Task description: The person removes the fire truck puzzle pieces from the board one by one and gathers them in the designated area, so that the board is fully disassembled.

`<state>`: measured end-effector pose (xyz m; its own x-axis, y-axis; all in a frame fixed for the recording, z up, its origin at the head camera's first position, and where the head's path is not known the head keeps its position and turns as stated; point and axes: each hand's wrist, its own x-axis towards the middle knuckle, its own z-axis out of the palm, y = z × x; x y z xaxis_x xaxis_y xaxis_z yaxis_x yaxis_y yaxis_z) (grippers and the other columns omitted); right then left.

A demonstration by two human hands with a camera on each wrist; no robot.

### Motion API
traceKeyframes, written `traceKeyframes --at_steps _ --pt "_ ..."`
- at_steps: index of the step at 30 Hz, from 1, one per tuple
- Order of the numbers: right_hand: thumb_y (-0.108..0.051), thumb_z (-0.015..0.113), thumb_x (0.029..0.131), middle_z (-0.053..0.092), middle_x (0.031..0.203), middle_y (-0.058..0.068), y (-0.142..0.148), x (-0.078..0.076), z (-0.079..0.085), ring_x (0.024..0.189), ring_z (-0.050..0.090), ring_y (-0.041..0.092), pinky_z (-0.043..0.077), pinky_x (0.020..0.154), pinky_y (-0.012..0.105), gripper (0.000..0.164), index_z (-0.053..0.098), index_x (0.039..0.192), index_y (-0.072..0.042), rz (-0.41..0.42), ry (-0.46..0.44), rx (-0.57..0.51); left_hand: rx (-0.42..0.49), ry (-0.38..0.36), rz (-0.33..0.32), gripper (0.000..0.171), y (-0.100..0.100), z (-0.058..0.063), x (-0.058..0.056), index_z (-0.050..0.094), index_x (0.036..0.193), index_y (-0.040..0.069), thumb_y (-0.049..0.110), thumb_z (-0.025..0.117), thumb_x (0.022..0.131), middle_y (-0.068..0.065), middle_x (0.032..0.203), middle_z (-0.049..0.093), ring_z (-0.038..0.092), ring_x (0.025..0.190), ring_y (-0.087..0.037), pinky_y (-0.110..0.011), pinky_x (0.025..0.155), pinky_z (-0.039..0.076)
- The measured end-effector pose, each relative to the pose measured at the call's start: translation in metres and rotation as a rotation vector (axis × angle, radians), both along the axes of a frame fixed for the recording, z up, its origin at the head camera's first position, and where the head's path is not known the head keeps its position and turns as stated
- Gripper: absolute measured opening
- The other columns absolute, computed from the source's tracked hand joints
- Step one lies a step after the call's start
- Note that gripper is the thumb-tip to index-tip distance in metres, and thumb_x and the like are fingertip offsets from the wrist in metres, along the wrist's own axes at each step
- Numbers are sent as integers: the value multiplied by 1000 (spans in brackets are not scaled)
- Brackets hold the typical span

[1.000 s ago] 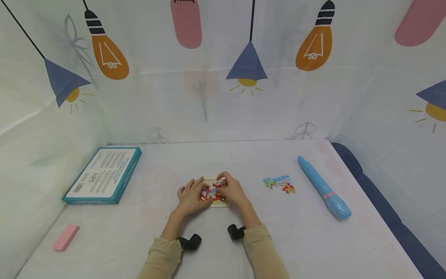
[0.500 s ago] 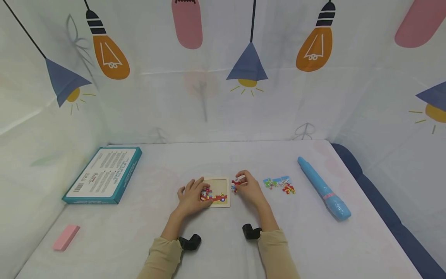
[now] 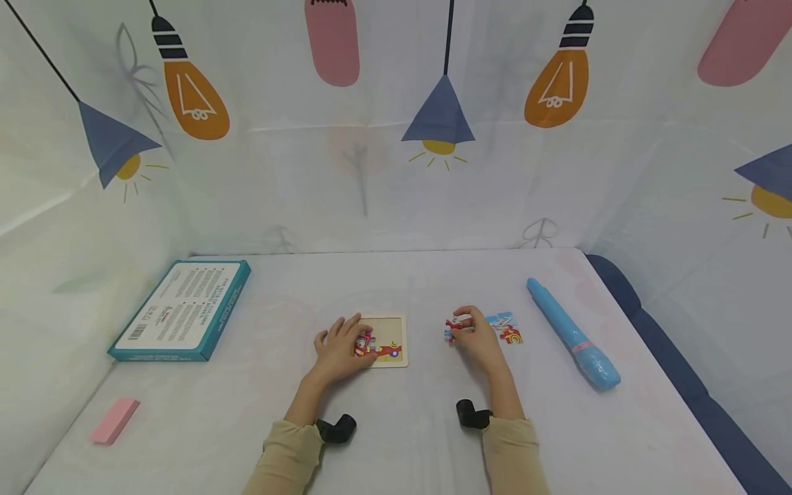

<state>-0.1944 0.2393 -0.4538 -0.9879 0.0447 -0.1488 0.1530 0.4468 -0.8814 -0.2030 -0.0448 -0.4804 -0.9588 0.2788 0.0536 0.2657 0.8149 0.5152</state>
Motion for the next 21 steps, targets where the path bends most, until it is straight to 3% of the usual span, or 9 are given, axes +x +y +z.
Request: traceKeyframes --at_steps 9,15,21 --pt "-7 55 90 50 102 16 18 8 2 76 53 15 43 58 27 36 44 125 -3 -28 10 -8 4 -1 -6 50 1 1 0 57 119 20 41 70 75 -6 146 35 23 135 -34 -60 99 12" --pt "-7 56 89 55 107 21 29 13 1 80 54 14 44 58 26 37 47 125 -2 -70 10 58 10 -16 -5 51 0 0 0 57 120 21 41 70 75 -6 147 34 21 135 -34 -60 100 11" --pt "-5 58 87 56 111 27 37 20 2 90 56 24 45 61 26 38 49 123 4 -126 2 130 0 -9 -3 51 0 -3 -1 57 120 22 42 70 75 -5 147 34 21 135 -34 -59 100 11"
